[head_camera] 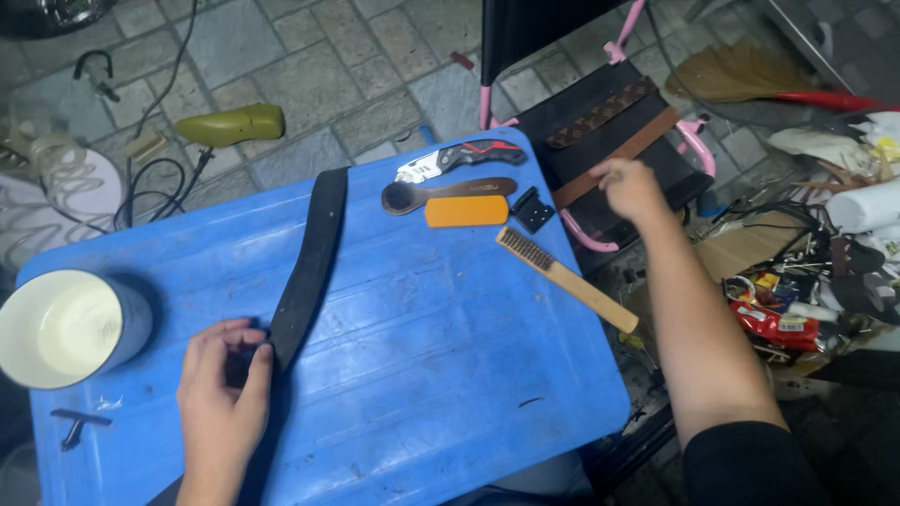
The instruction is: The person uses a yellow sanding block to smooth the edges of a black leather strap and then a brown patterned leather strap on a blue work surface. They fold and inspect the ends of the straps while handling them by hand.
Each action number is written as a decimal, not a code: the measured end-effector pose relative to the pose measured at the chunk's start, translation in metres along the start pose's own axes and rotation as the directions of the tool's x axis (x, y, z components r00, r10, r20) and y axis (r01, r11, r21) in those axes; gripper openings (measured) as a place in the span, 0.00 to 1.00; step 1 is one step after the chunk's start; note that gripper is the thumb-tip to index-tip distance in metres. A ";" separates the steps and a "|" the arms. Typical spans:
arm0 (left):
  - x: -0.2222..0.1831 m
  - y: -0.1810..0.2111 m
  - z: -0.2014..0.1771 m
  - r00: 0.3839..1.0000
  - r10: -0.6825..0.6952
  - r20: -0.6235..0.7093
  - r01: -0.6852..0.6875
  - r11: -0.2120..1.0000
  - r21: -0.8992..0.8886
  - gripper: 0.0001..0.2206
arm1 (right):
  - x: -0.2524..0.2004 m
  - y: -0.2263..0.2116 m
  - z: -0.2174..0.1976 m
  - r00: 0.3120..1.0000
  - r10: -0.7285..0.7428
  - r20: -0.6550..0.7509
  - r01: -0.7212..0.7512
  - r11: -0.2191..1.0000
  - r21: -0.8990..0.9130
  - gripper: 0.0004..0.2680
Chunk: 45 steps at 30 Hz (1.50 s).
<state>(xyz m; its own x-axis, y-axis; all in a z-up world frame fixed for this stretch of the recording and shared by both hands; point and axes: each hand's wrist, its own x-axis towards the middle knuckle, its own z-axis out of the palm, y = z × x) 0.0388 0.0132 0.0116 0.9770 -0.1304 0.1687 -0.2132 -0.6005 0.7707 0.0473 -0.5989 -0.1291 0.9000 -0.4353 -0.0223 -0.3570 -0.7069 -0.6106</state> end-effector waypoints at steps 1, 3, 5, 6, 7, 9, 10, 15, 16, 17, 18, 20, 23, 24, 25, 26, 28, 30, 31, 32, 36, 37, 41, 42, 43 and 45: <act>0.000 0.004 0.001 0.994 0.109 -0.012 -0.107 0.989 0.105 0.06 | -0.004 0.015 0.010 0.998 0.031 0.047 -0.028 0.998 -0.052 0.11; 0.000 0.012 0.003 0.988 0.143 0.053 -0.149 0.980 0.134 0.06 | -0.005 0.030 0.022 0.997 -0.042 0.059 0.047 0.994 -0.096 0.15; -0.001 0.017 0.007 0.981 0.169 0.093 -0.183 0.969 0.165 0.07 | 0.001 0.030 0.031 0.998 -0.032 0.053 0.038 0.993 -0.114 0.17; -0.002 0.019 0.010 0.979 0.179 0.101 -0.195 0.963 0.183 0.08 | 0.007 0.026 0.033 0.999 0.013 0.040 -0.009 0.994 -0.108 0.16; -0.003 0.020 0.012 0.976 0.189 0.108 -0.208 0.957 0.201 0.09 | 0.013 0.021 0.034 0.998 0.058 0.028 -0.055 0.993 -0.102 0.15; -0.002 0.017 0.016 0.964 0.234 0.130 -0.260 0.935 0.243 0.10 | 0.030 0.008 0.037 0.998 0.035 0.043 -0.030 0.994 -0.109 0.17; -0.003 0.014 0.017 0.957 0.252 0.144 -0.282 0.922 0.265 0.11 | 0.036 0.003 0.040 0.998 0.025 0.054 -0.019 0.994 -0.111 0.18; -0.017 -0.005 0.025 0.957 0.258 0.131 -0.287 0.903 0.319 0.08 | 0.071 -0.002 0.055 0.993 0.041 0.110 -0.007 0.957 -0.291 0.24; -0.021 -0.009 0.026 0.961 0.249 0.116 -0.274 0.897 0.346 0.07 | 0.077 0.001 0.059 0.990 0.075 0.122 -0.034 0.949 -0.313 0.25; -0.024 -0.013 0.028 0.965 0.238 0.107 -0.261 0.901 0.347 0.07 | 0.082 0.003 0.064 0.989 0.070 0.127 -0.027 0.948 -0.317 0.26; -0.023 -0.017 0.033 0.967 0.235 0.100 -0.255 0.904 0.344 0.06 | 0.087 0.007 0.067 0.990 0.069 0.124 -0.025 0.946 -0.322 0.26; -0.022 -0.022 0.037 0.971 0.222 0.090 -0.239 0.914 0.329 0.06 | 0.093 0.011 0.074 0.993 0.055 0.105 -0.022 0.955 -0.297 0.25; -0.022 -0.031 0.042 0.977 0.184 0.107 -0.209 0.925 0.318 0.06 | 0.093 0.009 0.079 0.997 0.035 0.069 -0.015 0.961 -0.278 0.19; -0.018 -0.035 0.040 0.976 0.165 0.142 -0.204 0.919 0.336 0.08 | 0.090 0.007 0.079 0.997 0.047 0.066 -0.024 0.949 -0.315 0.16; -0.016 -0.035 0.040 0.974 0.145 0.176 -0.200 0.914 0.354 0.09 | 0.087 0.008 0.077 0.996 0.058 0.063 -0.033 0.935 -0.352 0.14; -0.017 -0.036 0.040 0.976 0.142 0.165 -0.192 0.915 0.354 0.09 | 0.086 0.007 0.075 0.997 0.061 0.041 -0.042 0.931 -0.362 0.15; -0.019 -0.034 0.040 0.981 0.136 0.140 -0.178 0.917 0.358 0.08 | 0.087 0.001 0.074 0.998 0.061 -0.003 -0.058 0.923 -0.380 0.16; -0.018 -0.032 0.040 0.977 0.157 0.142 -0.197 0.922 0.333 0.09 | 0.093 -0.005 0.072 0.998 0.067 -0.008 -0.064 0.897 -0.437 0.18; -0.017 -0.031 0.040 0.975 0.169 0.144 -0.207 0.924 0.320 0.09 | 0.096 -0.006 0.072 0.997 0.071 -0.012 -0.068 0.884 -0.463 0.19; -0.017 -0.029 0.040 0.974 0.184 0.128 -0.216 0.923 0.317 0.09 | 0.097 -0.006 0.073 0.999 0.052 -0.006 -0.048 0.878 -0.475 0.17; -0.019 -0.020 0.039 0.976 0.211 0.053 -0.216 0.916 0.337 0.09 | 0.096 -0.001 0.071 0.999 -0.054 -0.007 0.043 0.865 -0.500 0.09; -0.019 -0.016 0.038 0.977 0.209 0.032 -0.206 0.913 0.351 0.09 | 0.095 -0.002 0.068 0.996 -0.087 -0.013 0.069 0.863 -0.500 0.07; -0.021 0.005 0.028 0.948 0.318 0.005 -0.303 0.897 0.322 0.09 | 0.080 -0.020 0.042 0.931 -0.210 -0.299 0.154 0.968 -0.200 0.07; -0.018 0.012 0.028 0.942 0.335 0.011 -0.322 0.897 0.303 0.09 | 0.077 -0.029 0.027 0.901 -0.236 -0.364 0.220 0.972 -0.085 0.08; -0.015 0.019 0.027 0.936 0.351 0.018 -0.341 0.896 0.284 0.09 | 0.073 -0.040 0.011 0.867 -0.252 -0.429 0.291 0.956 0.026 0.08; -0.012 0.034 0.025 0.917 0.394 0.058 -0.396 0.888 0.233 0.10 | 0.046 -0.061 -0.018 0.860 -0.216 -0.462 0.304 0.945 0.123 0.08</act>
<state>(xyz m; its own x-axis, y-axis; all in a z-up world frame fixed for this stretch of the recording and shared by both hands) 0.0200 -0.0253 0.0210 0.8125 -0.4020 0.4222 -0.5759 -0.6655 0.4747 0.1063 -0.5862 -0.0783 0.7358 -0.4790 0.4787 -0.0335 -0.7317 -0.6808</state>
